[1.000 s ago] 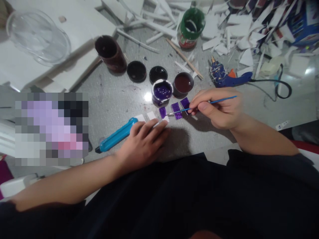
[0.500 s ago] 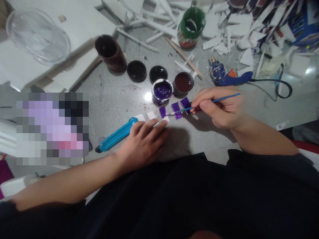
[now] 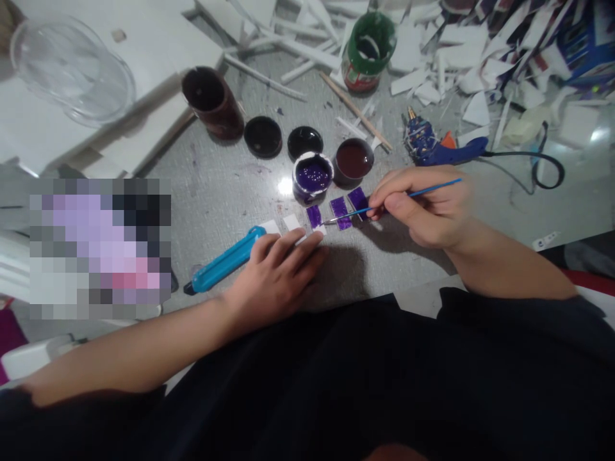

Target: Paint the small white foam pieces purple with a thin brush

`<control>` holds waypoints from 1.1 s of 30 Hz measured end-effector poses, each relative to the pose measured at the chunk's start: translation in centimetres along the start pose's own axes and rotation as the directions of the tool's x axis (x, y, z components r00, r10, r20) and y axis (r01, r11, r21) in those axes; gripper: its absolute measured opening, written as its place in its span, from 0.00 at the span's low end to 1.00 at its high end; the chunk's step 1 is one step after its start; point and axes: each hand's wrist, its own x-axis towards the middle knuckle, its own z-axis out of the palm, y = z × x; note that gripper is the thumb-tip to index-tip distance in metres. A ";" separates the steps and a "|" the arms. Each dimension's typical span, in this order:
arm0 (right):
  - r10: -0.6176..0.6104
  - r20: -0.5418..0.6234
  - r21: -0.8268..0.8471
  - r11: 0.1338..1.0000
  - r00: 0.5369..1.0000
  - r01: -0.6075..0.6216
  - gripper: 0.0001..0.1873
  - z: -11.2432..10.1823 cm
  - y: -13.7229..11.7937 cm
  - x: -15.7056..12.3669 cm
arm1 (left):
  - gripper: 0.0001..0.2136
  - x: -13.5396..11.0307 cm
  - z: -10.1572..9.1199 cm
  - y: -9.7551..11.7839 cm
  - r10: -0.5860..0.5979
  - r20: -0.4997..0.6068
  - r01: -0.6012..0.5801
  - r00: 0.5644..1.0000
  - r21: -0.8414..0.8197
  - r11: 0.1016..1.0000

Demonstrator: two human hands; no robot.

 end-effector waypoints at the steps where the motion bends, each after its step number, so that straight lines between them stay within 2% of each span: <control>1: -0.004 -0.014 -0.013 1.000 1.000 0.004 0.07 0.0 0.1 0.0 | 0.24 0.0 0.0 0.0 0.003 -0.003 -0.003 1.000 0.004 1.000; 7: -0.040 -0.153 -0.049 0.998 0.987 0.033 0.10 0.5 0.4 0.1 | 0.25 -0.2 0.0 0.0 -0.012 0.016 0.012 1.000 -0.010 1.000; 12: -0.088 -0.175 0.000 0.996 0.981 0.090 0.09 0.8 0.3 0.5 | 0.27 -0.2 0.1 -0.1 -0.018 0.031 0.019 0.999 -0.028 0.999; 16: -0.180 -0.246 0.010 0.982 0.952 0.189 0.06 1.1 0.4 0.6 | 0.25 -0.2 0.1 0.0 -0.016 0.030 0.016 0.999 -0.005 1.000; 19: -0.175 -0.327 -0.008 0.983 0.929 0.183 0.05 1.1 0.4 0.4 | 0.25 -0.3 0.2 0.0 -0.014 0.029 0.014 0.999 0.005 1.000; 21: -0.149 -0.306 -0.042 0.989 0.940 0.143 0.07 0.9 0.5 0.3 | 0.26 -0.3 0.3 0.0 -0.012 0.030 0.011 0.999 0.006 1.000; 23: -0.138 -0.234 -0.084 0.989 0.962 0.121 0.11 0.8 0.7 0.2 | 0.26 -0.3 0.3 0.0 -0.015 0.035 0.015 0.999 0.002 1.000; 27: -0.156 -0.086 -0.138 0.980 0.984 0.143 0.15 0.7 1.4 0.0 | 0.25 -0.1 0.1 0.1 -0.012 0.016 0.012 1.000 -0.001 1.000; 33: -0.106 -0.022 -0.104 0.989 0.994 0.103 0.17 0.8 1.5 -0.2 | 0.24 -0.1 0.2 0.0 -0.001 -0.020 0.001 1.000 0.013 1.000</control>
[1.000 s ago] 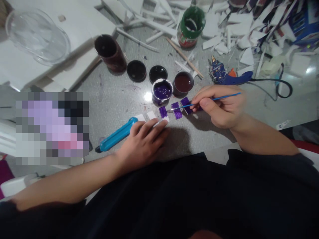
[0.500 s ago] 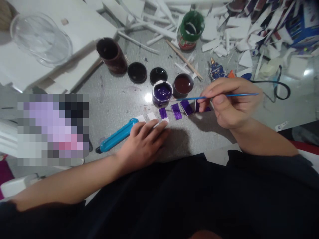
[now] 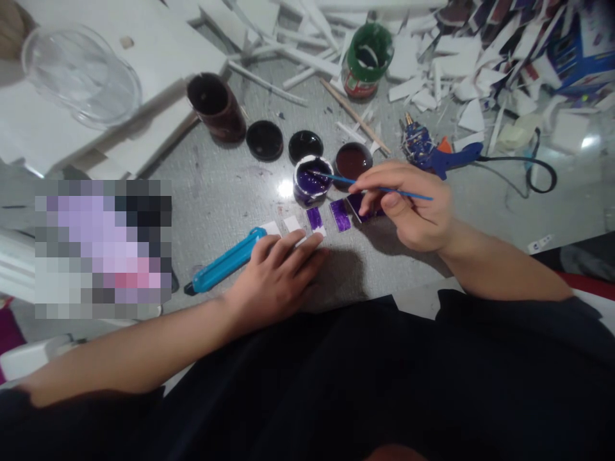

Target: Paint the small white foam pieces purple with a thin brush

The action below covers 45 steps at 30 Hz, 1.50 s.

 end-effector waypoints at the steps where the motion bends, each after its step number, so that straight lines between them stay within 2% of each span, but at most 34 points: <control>1: 0.016 0.001 0.023 1.000 1.000 -0.016 0.17 0.0 -0.1 0.0 | 0.24 0.0 0.0 0.0 -0.003 0.010 0.003 1.000 -0.005 1.000; 4: 0.064 0.006 0.111 0.992 0.998 -0.064 0.17 -0.2 -0.2 0.0 | 0.25 0.0 0.1 0.0 -0.012 0.040 0.013 0.999 -0.008 1.000; 7: 0.095 0.033 0.183 0.978 0.995 -0.100 0.18 -0.3 -0.3 0.0 | 0.24 0.1 0.0 0.0 0.002 -0.001 -0.002 1.000 0.013 1.000; 10: 0.140 0.039 0.205 0.968 0.989 -0.145 0.18 -0.3 -0.4 -0.1 | 0.23 0.2 0.0 0.0 0.016 -0.031 -0.016 0.999 0.024 1.000; 19: 0.175 -0.027 0.228 0.960 0.984 -0.164 0.17 -0.5 0.1 -0.4 | 0.24 0.0 0.0 0.0 0.006 0.012 -0.006 1.000 0.008 1.000; 26: 0.121 -0.033 0.200 0.973 0.992 -0.112 0.16 -0.5 -0.1 -0.2 | 0.26 0.0 0.0 -0.1 -0.007 0.055 0.007 0.998 -0.008 1.000; 29: 0.114 -0.051 0.192 0.976 0.992 -0.102 0.16 -0.5 -0.2 -0.1 | 0.25 0.0 0.0 -0.1 -0.001 0.037 0.001 0.999 0.002 1.000; 35: 0.062 -0.142 0.229 0.973 0.988 -0.028 0.14 -0.2 0.0 0.2 | 0.24 0.1 0.0 0.0 0.003 0.011 -0.004 1.000 0.014 1.000; 41: 0.073 -0.267 0.249 0.969 0.961 -0.004 0.15 0.4 0.1 0.5 | 0.25 -0.1 0.0 -0.1 -0.006 0.043 0.006 0.999 -0.001 1.000; 45: 0.037 -0.325 0.272 0.961 0.945 0.056 0.17 0.6 -0.5 0.8 | 0.25 -0.2 0.1 -0.1 -0.006 0.036 0.006 0.999 -0.004 1.000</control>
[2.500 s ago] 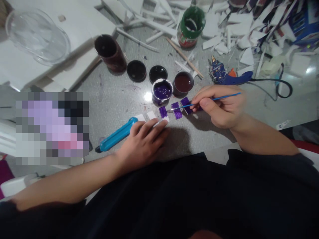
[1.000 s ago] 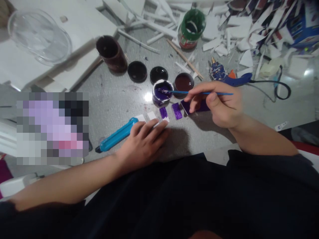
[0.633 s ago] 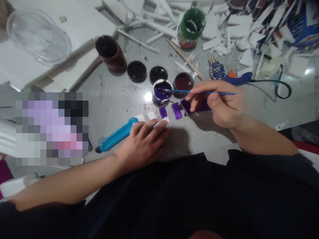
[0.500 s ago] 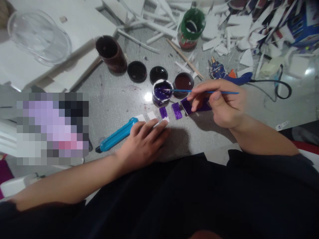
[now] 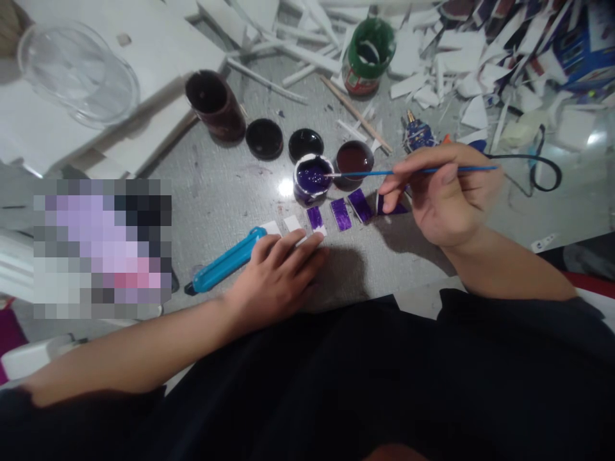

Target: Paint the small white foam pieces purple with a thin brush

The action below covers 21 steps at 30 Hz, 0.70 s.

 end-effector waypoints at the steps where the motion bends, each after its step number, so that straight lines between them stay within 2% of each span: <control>1: -0.001 -0.008 0.005 1.000 1.000 0.001 0.17 0.1 -0.1 0.0 | 0.25 0.0 0.0 0.0 0.002 -0.009 -0.002 1.000 0.000 1.000; 6: -0.012 -0.058 -0.017 1.000 0.998 0.011 0.17 0.3 -0.1 0.2 | 0.25 0.1 -0.1 0.0 0.013 -0.035 -0.012 0.999 0.002 1.000; 12: -0.027 -0.122 -0.058 0.998 0.992 0.020 0.13 0.8 -0.3 0.4 | 0.25 0.1 -0.3 -0.1 0.004 0.002 -0.004 1.000 -0.013 1.000; 16: -0.071 -0.086 -0.039 0.997 0.994 0.068 0.13 0.7 -0.2 0.4 | 0.26 0.0 -0.3 -0.1 -0.009 0.040 0.011 0.999 -0.040 0.999; 21: -0.094 -0.063 -0.047 0.995 0.994 0.091 0.15 0.5 0.1 0.4 | 0.26 0.0 -0.2 -0.1 -0.004 0.034 0.005 0.999 -0.016 1.000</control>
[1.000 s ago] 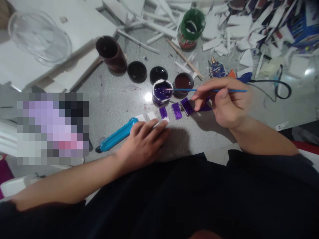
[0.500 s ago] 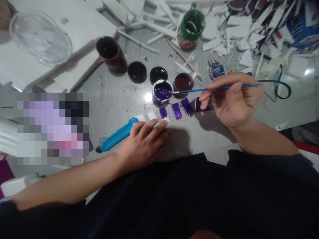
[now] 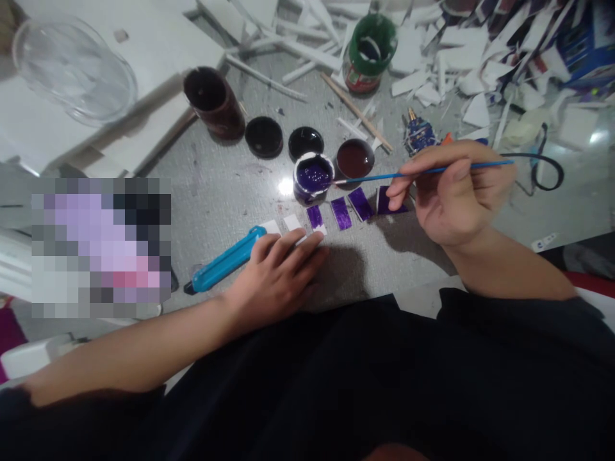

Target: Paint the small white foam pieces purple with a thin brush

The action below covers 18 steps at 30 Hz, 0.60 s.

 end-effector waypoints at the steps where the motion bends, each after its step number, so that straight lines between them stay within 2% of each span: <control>1: -0.007 0.000 -0.007 1.000 1.000 0.007 0.15 0.0 0.0 0.0 | 0.26 0.0 0.0 0.0 0.002 -0.005 -0.002 1.000 0.004 1.000; 8: -0.015 -0.013 -0.056 0.998 1.000 0.014 0.16 0.0 -0.3 -0.3 | 0.24 0.1 0.1 0.0 0.013 -0.038 -0.012 0.999 0.032 0.999; 12: -0.031 0.041 -0.130 0.991 0.999 0.036 0.12 -0.6 -0.5 -0.6 | 0.24 0.2 0.0 0.1 0.014 -0.036 -0.013 0.999 0.024 1.000; 15: -0.072 0.180 -0.205 0.973 0.981 0.109 0.11 -1.3 -0.7 -0.4 | 0.25 0.1 0.0 0.1 -0.002 -0.016 0.002 1.000 -0.007 1.000; 18: -0.146 0.391 -0.261 0.929 0.909 0.262 0.15 -1.8 -0.9 0.3 | 0.28 -0.1 0.1 0.0 -0.018 0.002 0.018 1.000 -0.047 0.999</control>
